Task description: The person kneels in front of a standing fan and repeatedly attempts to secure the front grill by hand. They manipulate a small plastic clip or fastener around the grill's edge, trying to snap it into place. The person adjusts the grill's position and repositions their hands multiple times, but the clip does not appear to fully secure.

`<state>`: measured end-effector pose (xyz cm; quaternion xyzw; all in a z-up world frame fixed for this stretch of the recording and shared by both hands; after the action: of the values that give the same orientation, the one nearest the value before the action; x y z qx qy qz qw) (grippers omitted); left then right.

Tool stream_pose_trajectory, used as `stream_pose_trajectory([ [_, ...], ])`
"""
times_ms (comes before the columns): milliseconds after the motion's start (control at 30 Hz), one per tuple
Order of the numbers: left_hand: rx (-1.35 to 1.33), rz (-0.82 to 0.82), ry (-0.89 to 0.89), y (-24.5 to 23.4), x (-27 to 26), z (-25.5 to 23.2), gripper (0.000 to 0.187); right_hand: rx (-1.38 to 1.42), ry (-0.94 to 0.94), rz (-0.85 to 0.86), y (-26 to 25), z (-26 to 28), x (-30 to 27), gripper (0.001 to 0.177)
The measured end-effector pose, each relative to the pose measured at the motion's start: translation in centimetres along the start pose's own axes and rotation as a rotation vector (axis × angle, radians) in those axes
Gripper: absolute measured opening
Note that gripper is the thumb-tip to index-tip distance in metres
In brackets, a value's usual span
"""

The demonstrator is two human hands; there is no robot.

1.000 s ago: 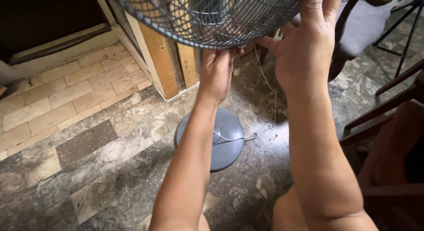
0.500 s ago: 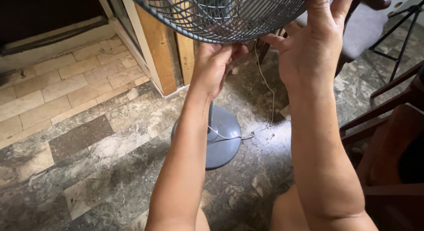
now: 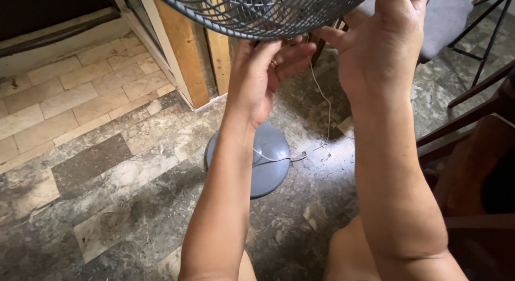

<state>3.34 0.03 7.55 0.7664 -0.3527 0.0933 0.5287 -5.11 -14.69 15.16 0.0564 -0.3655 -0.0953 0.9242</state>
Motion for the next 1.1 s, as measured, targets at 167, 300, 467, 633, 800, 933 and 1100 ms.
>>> stream_pose_trajectory([
  [167, 0.011, -0.062, 0.001, 0.2, -0.1, -0.3, 0.023, 0.023, 0.011, -0.027, 0.0, -0.1, -0.1, 0.046],
  [300, 0.014, 0.025, 0.090, -0.1, 0.3, 0.4, 0.025, 0.017, -0.006, -0.014, -0.5, -0.5, -0.1, 0.044],
  [467, 0.065, 0.040, 0.154, -0.1, 0.5, 0.3, 0.026, 0.007, -0.031, 0.022, -0.7, -0.5, -0.1, 0.044],
  [633, 0.385, -0.002, 0.264, 0.2, -1.0, -0.1, 0.021, -0.053, -0.025, -0.017, -0.5, -0.8, 0.1, 0.048],
  [800, 0.197, -0.158, 0.302, -0.2, -1.5, 0.7, 0.018, 0.046, -0.033, 0.021, -0.9, -1.3, -0.7, 0.042],
  [933, 0.167, -0.164, 0.327, -0.2, -1.8, 0.1, 0.012, -0.017, 0.039, -0.113, -1.0, -2.8, -2.4, 0.046],
  [1100, 0.429, -0.124, 0.368, 1.7, -3.0, -1.9, 0.010, 0.481, 0.319, 0.171, 2.4, -7.9, -4.9, 0.039],
])
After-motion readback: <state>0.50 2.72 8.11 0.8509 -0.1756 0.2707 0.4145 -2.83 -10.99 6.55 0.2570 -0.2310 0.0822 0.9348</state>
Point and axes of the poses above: each hand's wrist, its own x-axis towards the middle knuckle, its own y-axis out of the palm, z = x × y, the point moved 5 cm from there along x, towards the middle knuckle, and after that the axes turned 14 degrees about -x, right-handed, at the moved point
